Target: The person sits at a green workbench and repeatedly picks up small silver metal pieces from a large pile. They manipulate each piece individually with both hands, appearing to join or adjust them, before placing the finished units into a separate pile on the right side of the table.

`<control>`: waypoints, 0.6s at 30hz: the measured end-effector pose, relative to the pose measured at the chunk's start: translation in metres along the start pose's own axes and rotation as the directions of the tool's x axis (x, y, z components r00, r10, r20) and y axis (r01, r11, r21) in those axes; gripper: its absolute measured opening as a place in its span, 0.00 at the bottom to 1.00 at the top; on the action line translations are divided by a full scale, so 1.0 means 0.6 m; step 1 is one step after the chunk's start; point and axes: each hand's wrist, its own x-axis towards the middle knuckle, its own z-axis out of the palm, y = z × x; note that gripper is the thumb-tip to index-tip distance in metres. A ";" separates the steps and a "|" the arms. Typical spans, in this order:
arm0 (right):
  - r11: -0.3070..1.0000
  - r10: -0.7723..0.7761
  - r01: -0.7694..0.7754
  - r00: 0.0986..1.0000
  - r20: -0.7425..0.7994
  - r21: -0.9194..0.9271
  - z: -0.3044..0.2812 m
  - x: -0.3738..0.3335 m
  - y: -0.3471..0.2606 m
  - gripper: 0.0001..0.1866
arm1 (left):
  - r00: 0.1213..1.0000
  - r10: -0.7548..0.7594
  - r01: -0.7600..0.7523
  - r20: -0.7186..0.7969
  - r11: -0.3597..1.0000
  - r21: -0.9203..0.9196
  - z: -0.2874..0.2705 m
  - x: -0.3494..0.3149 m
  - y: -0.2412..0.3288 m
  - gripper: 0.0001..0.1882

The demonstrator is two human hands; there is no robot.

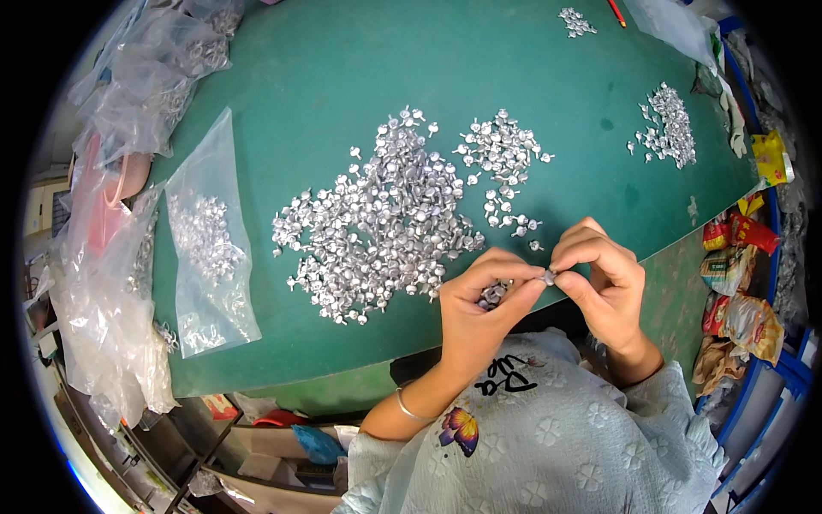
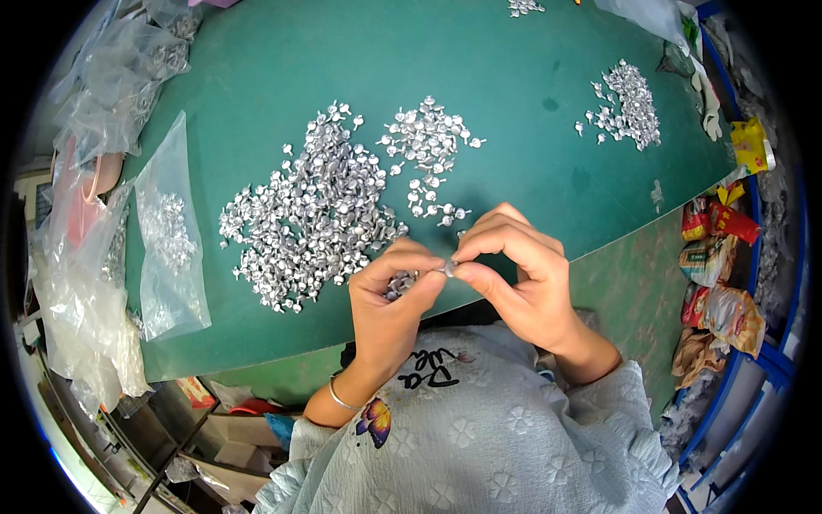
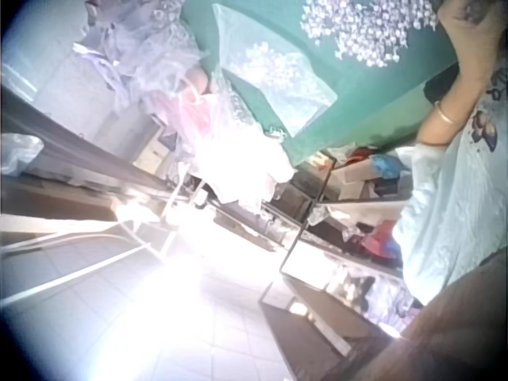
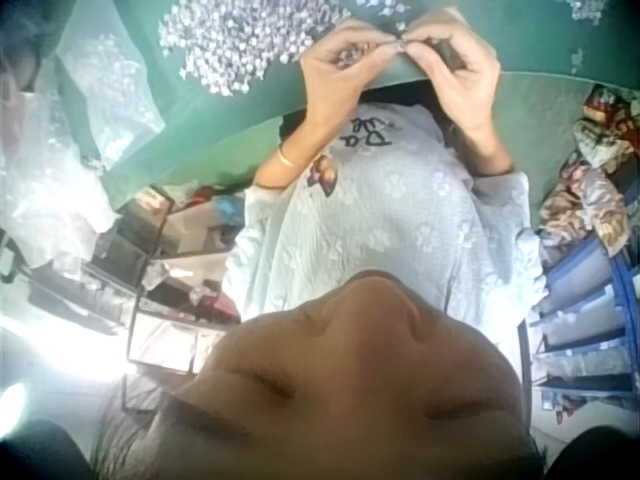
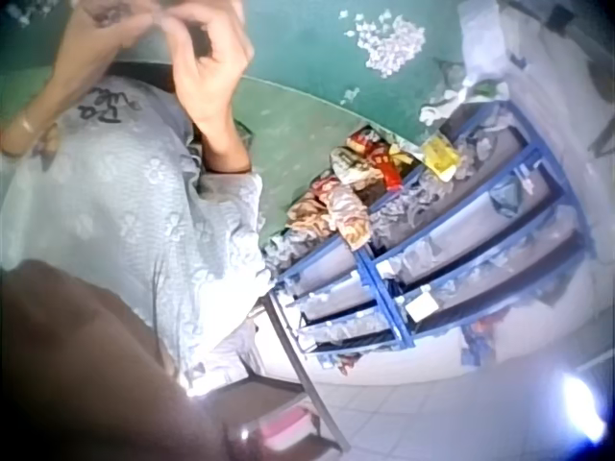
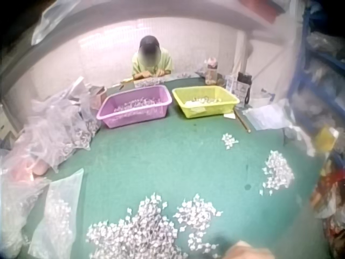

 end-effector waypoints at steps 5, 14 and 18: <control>0.980 0.163 -0.174 0.979 -0.121 -0.091 -0.031 0.019 0.026 0.04 | 0.988 -0.155 0.155 0.017 0.967 -0.203 -0.007 -0.002 0.000 0.06; 1.000 -0.006 0.007 0.997 0.077 -0.016 -0.007 0.015 -0.007 0.11 | 0.995 -0.099 0.102 0.022 0.983 -0.155 -0.001 0.005 0.003 0.06; 0.999 -0.037 0.039 0.998 0.052 -0.036 -0.004 0.016 -0.009 0.10 | 0.997 -0.072 0.076 0.038 0.988 -0.134 -0.002 0.005 0.006 0.07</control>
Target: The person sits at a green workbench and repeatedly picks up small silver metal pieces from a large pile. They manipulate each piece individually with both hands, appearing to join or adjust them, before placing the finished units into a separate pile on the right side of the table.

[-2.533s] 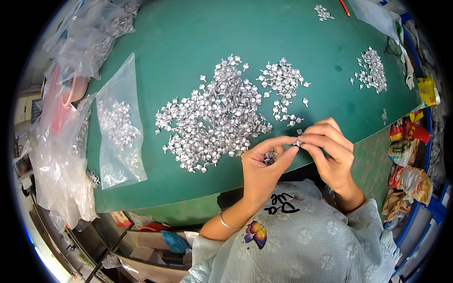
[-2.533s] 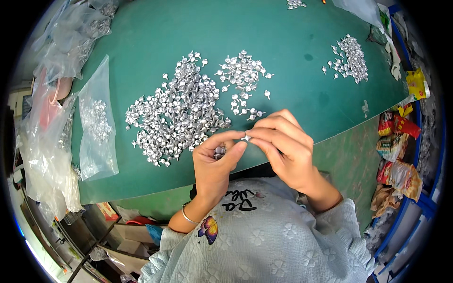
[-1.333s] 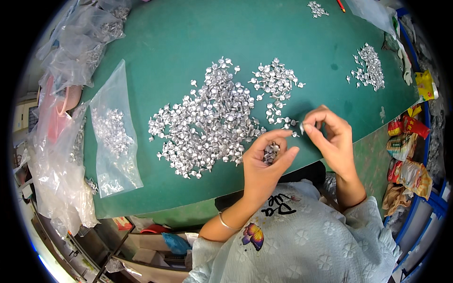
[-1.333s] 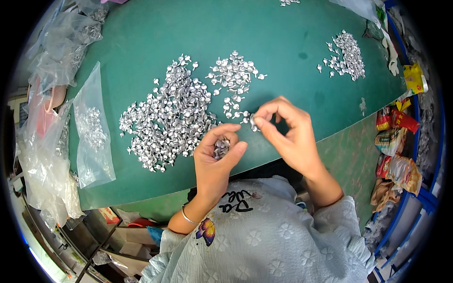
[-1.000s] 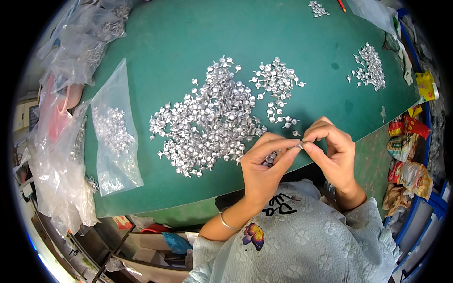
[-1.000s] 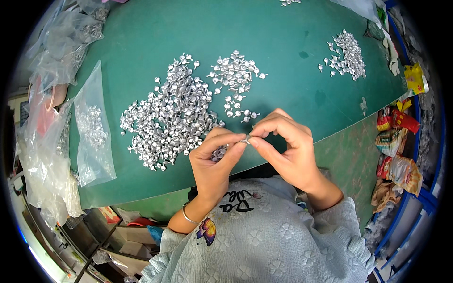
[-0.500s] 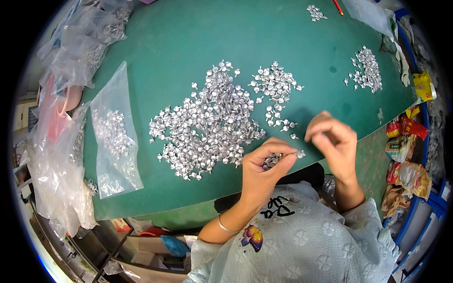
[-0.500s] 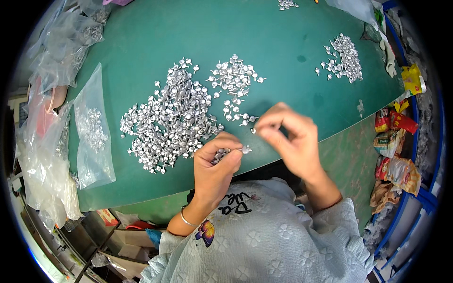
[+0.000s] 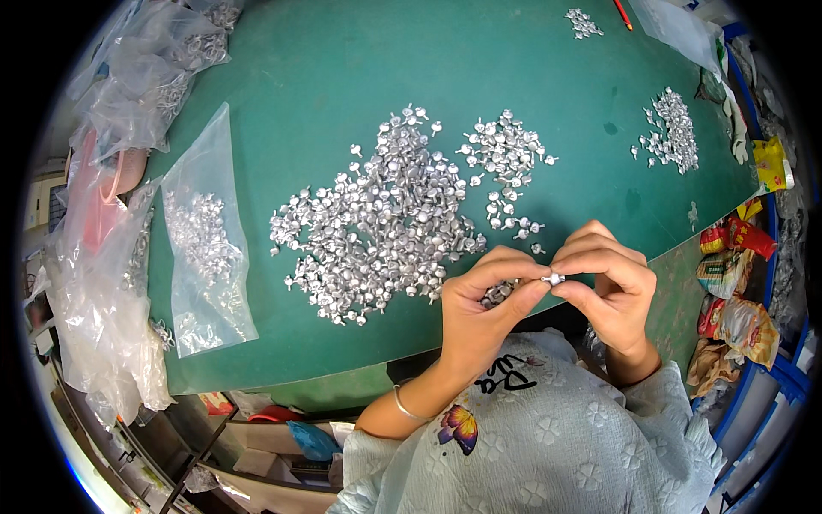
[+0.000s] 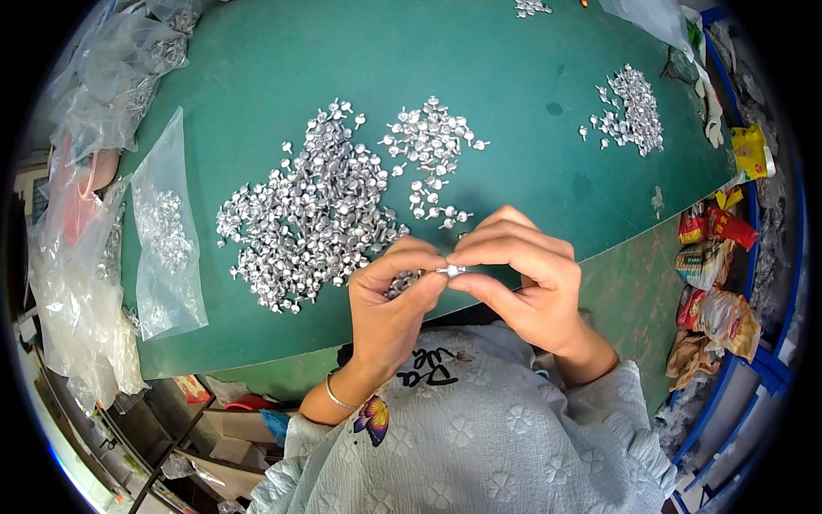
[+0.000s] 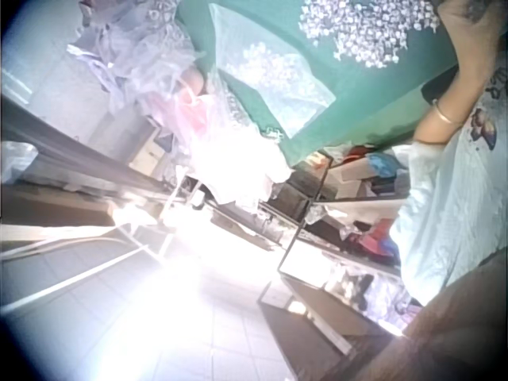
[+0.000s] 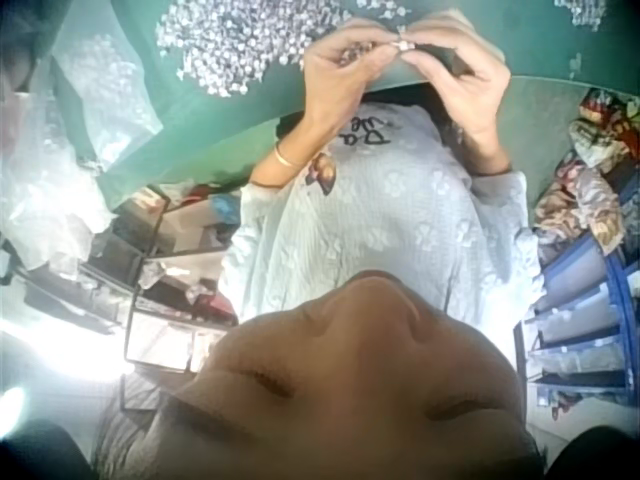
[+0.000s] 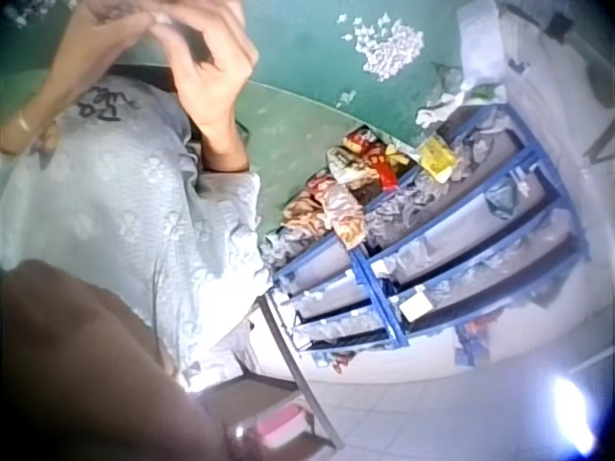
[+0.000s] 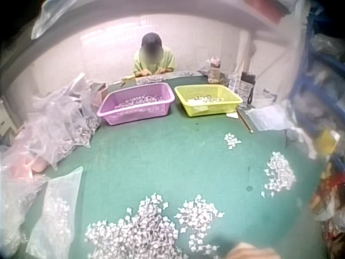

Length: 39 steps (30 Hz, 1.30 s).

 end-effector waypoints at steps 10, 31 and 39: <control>0.998 -0.016 0.014 1.000 -0.025 -0.054 0.006 -0.005 -0.014 0.09 | 0.999 0.033 -0.033 0.031 0.999 -0.001 -0.002 -0.005 0.005 0.07; 0.934 0.112 -0.013 0.960 0.256 -0.358 -0.011 0.047 0.081 0.13 | 0.951 -0.306 0.259 -0.047 0.869 -0.421 -0.017 -0.004 0.004 0.13; 0.829 -0.073 0.174 0.976 0.206 -0.532 0.017 0.106 0.100 0.16 | 0.943 -0.331 0.305 -0.036 0.902 -0.306 -0.007 -0.003 0.010 0.12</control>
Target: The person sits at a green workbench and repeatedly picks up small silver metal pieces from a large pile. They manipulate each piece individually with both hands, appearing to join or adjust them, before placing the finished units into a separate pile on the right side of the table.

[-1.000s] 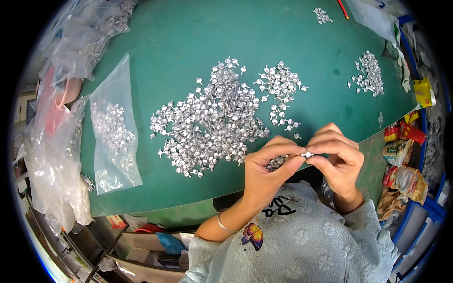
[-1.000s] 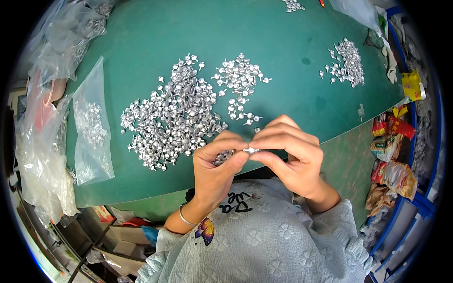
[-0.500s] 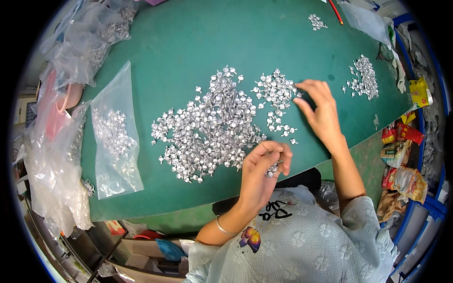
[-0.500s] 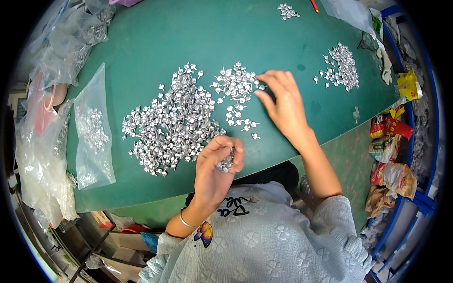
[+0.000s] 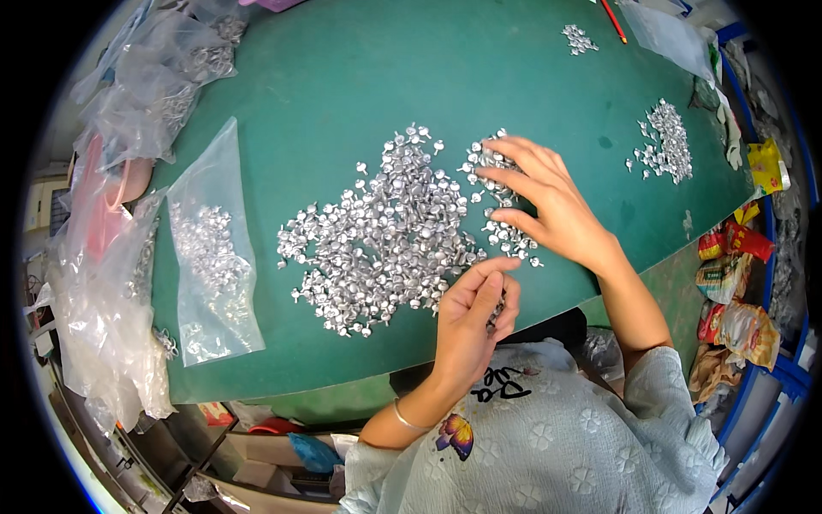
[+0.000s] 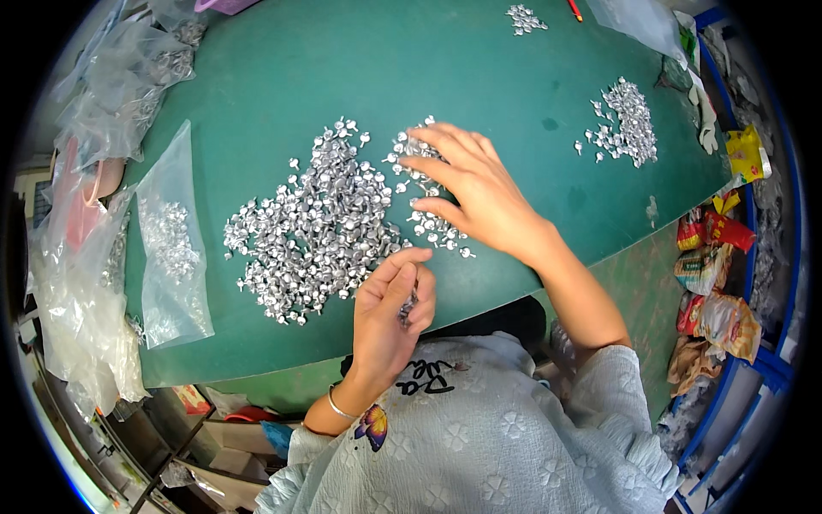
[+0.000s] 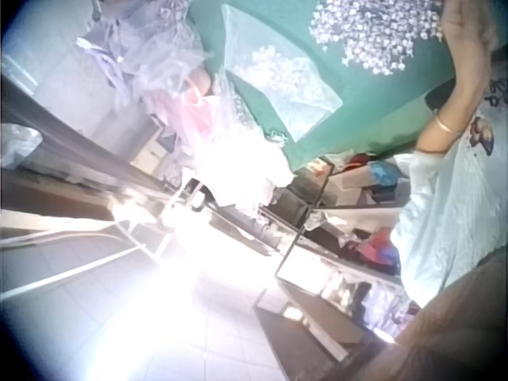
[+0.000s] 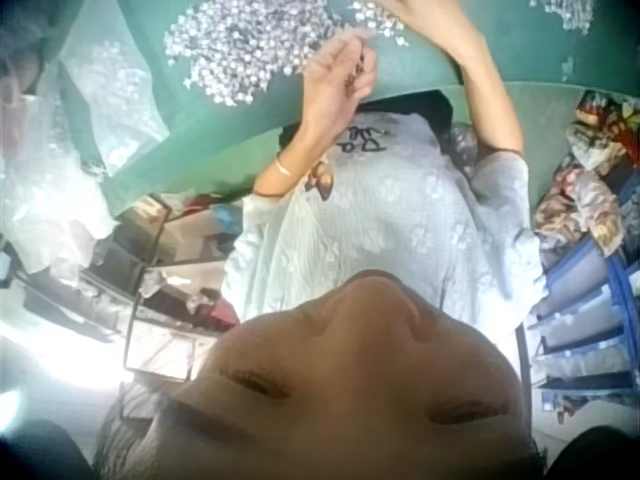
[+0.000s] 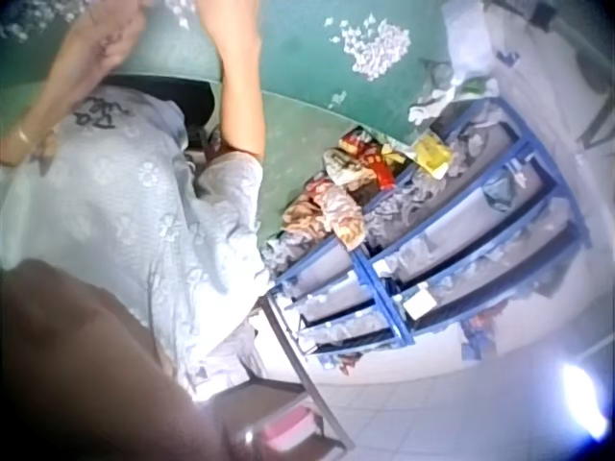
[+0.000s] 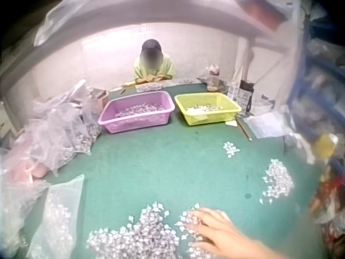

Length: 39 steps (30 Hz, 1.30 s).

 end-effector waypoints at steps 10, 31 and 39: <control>0.972 -0.008 0.009 1.000 -0.005 0.234 -0.028 -0.087 -0.005 0.11 | 1.000 -0.003 0.002 -0.022 0.999 -0.043 -0.018 -0.002 -0.003 0.11; 0.988 0.151 -0.154 0.984 -0.092 -0.028 -0.035 -0.024 0.011 0.03 | 1.000 -0.011 0.011 -0.013 0.999 0.039 -0.012 0.000 -0.009 0.10; 0.569 0.429 -0.405 0.889 0.162 0.716 -0.036 -0.084 -0.064 0.02 | 0.886 0.463 -0.416 0.037 0.755 0.506 0.000 0.010 -0.015 0.15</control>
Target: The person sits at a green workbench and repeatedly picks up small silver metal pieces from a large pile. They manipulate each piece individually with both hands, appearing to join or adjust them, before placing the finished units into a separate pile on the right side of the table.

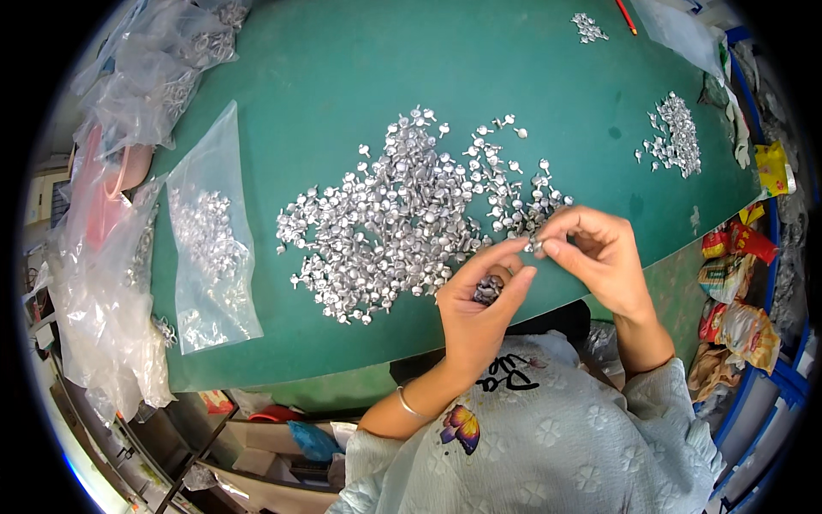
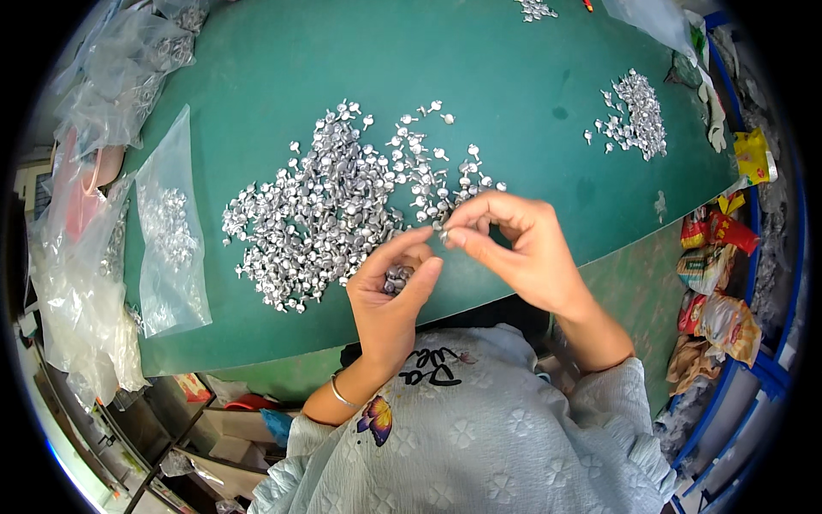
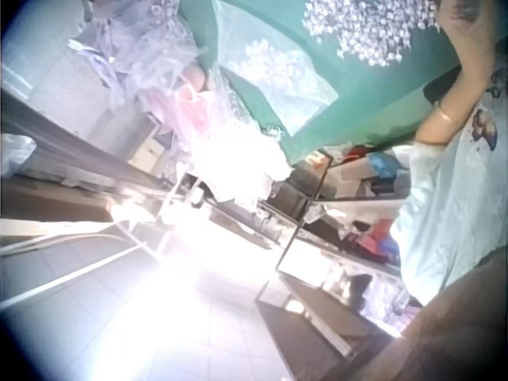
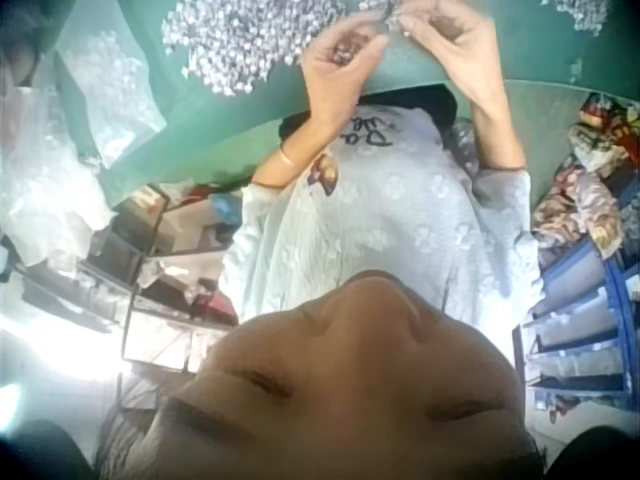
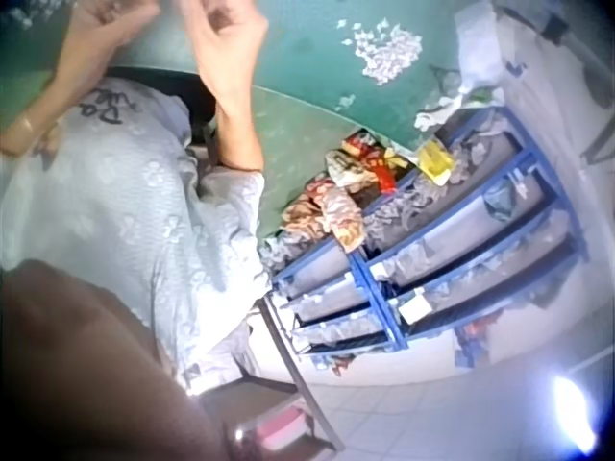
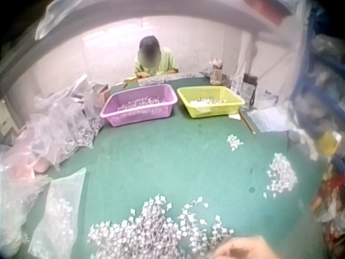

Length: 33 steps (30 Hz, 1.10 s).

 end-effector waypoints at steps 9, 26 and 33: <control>0.993 -0.033 0.029 0.999 0.028 0.118 0.008 -0.018 -0.017 0.06 | 0.991 0.134 -0.134 0.007 0.983 0.126 0.000 0.001 0.014 0.09; 0.974 -0.211 0.212 0.977 0.022 -0.076 0.011 -0.026 -0.026 0.05 | 0.990 0.144 -0.143 0.000 0.984 0.104 -0.005 -0.007 0.023 0.08; 0.970 -0.227 0.227 0.974 0.013 -0.085 0.012 -0.030 -0.026 0.05 | 0.987 0.161 -0.160 -0.003 0.983 0.095 -0.005 -0.009 0.022 0.08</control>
